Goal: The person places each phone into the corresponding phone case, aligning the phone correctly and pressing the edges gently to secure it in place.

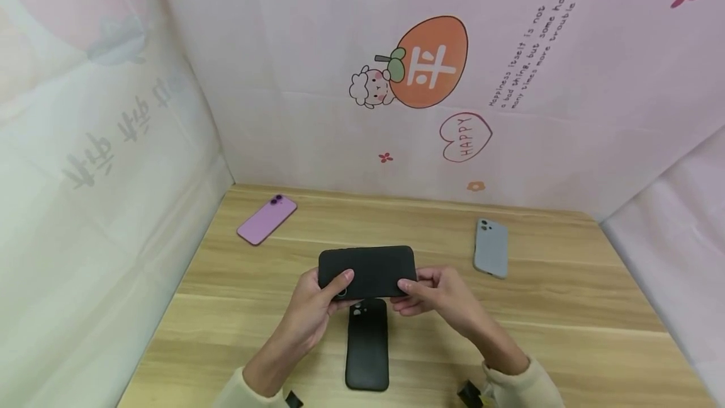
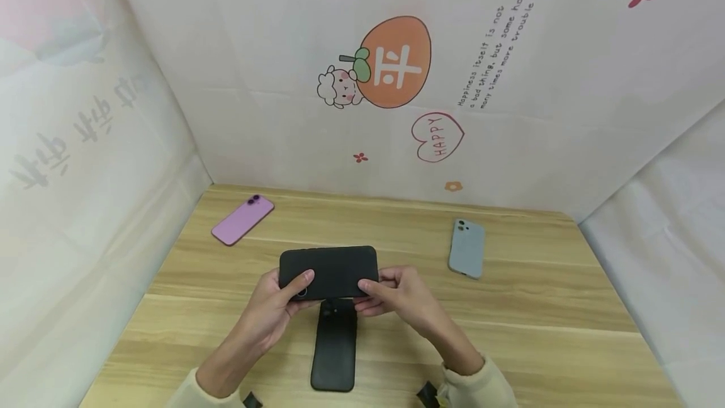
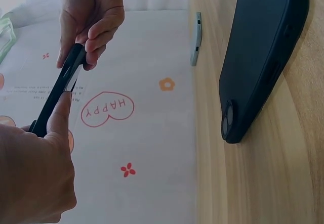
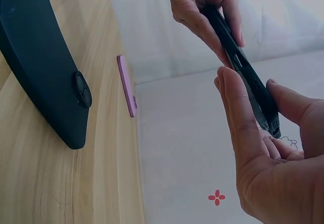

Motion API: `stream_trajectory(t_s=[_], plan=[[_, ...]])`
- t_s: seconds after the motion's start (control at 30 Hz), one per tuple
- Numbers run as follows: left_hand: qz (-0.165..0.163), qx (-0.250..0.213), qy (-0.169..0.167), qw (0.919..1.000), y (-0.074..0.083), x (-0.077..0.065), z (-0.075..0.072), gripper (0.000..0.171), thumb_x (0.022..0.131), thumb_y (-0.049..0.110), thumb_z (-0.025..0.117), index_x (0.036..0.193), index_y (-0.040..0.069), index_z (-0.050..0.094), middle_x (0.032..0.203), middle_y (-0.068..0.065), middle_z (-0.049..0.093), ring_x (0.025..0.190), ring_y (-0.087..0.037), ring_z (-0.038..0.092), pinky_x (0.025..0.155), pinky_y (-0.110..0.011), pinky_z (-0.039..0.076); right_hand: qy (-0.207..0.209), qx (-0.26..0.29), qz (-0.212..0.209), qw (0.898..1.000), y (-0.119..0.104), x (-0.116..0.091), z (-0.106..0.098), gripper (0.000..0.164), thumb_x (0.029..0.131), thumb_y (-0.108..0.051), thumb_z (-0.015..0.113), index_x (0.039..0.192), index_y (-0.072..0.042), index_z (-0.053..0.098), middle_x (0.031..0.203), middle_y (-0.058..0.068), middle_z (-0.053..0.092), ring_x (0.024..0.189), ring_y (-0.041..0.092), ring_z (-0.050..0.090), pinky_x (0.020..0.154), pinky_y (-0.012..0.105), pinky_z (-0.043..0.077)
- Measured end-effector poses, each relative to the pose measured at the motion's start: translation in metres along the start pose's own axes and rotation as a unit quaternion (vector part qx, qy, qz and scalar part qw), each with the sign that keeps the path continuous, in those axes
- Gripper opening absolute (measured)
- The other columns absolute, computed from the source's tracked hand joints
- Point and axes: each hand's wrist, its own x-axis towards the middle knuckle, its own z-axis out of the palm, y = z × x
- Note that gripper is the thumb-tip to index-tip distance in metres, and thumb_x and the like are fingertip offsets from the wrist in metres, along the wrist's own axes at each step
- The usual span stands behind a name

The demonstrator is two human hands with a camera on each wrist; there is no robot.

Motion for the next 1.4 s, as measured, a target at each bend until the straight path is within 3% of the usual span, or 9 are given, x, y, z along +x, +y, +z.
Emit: stream_trajectory(t_s=[0.33, 0.87, 1.1, 1.4], plan=[[0.000, 0.004, 0.002, 1.0000, 0.0028, 0.0030, 0.0009, 0.045, 0.107, 0.005, 0.061, 0.144, -0.014, 0.045, 0.139, -0.028, 0.058, 0.122, -0.029, 0.069, 0.098, -0.044, 0.059, 0.004, -0.005, 0.002, 1.000, -0.0041, -0.0003, -0.0031, 0.039, 0.103, -0.016, 0.072, 0.119, 0.018, 0.065, 0.098, 0.026, 0.078, 0.088, 0.027, 0.080, 0.080, 0.044, 0.065], [-0.003, -0.009, -0.005, 0.9999, 0.0017, 0.0026, -0.0006, 0.047, 0.108, 0.005, 0.060, 0.146, -0.014, 0.042, 0.142, -0.030, 0.055, 0.125, -0.030, 0.067, 0.098, -0.046, 0.059, 0.005, -0.005, -0.021, 1.000, -0.0031, -0.0020, -0.0002, 0.034, 0.103, -0.007, 0.070, 0.116, 0.023, 0.063, 0.096, 0.032, 0.076, 0.084, 0.025, 0.080, 0.077, 0.044, 0.065], [-0.020, -0.003, -0.004, 0.9998, 0.0021, 0.0009, -0.0041, 0.048, 0.107, 0.007, 0.062, 0.145, -0.015, 0.043, 0.139, -0.028, 0.058, 0.121, -0.029, 0.068, 0.096, -0.045, 0.060, -0.034, -0.002, -0.022, 0.999, 0.0024, -0.0019, -0.0019, 0.033, 0.102, -0.008, 0.071, 0.113, 0.022, 0.064, 0.096, 0.030, 0.076, 0.083, 0.024, 0.080, 0.075, 0.041, 0.065], [-0.035, 0.016, -0.016, 0.9991, 0.0046, -0.0003, -0.0079, 0.050, 0.106, 0.009, 0.064, 0.145, -0.016, 0.044, 0.138, -0.029, 0.060, 0.118, -0.030, 0.070, 0.096, -0.044, 0.060, -0.063, -0.014, 0.013, 0.998, -0.0005, -0.0034, -0.0060, 0.033, 0.100, -0.011, 0.075, 0.112, 0.018, 0.068, 0.096, 0.025, 0.078, 0.085, 0.025, 0.080, 0.076, 0.043, 0.066]])
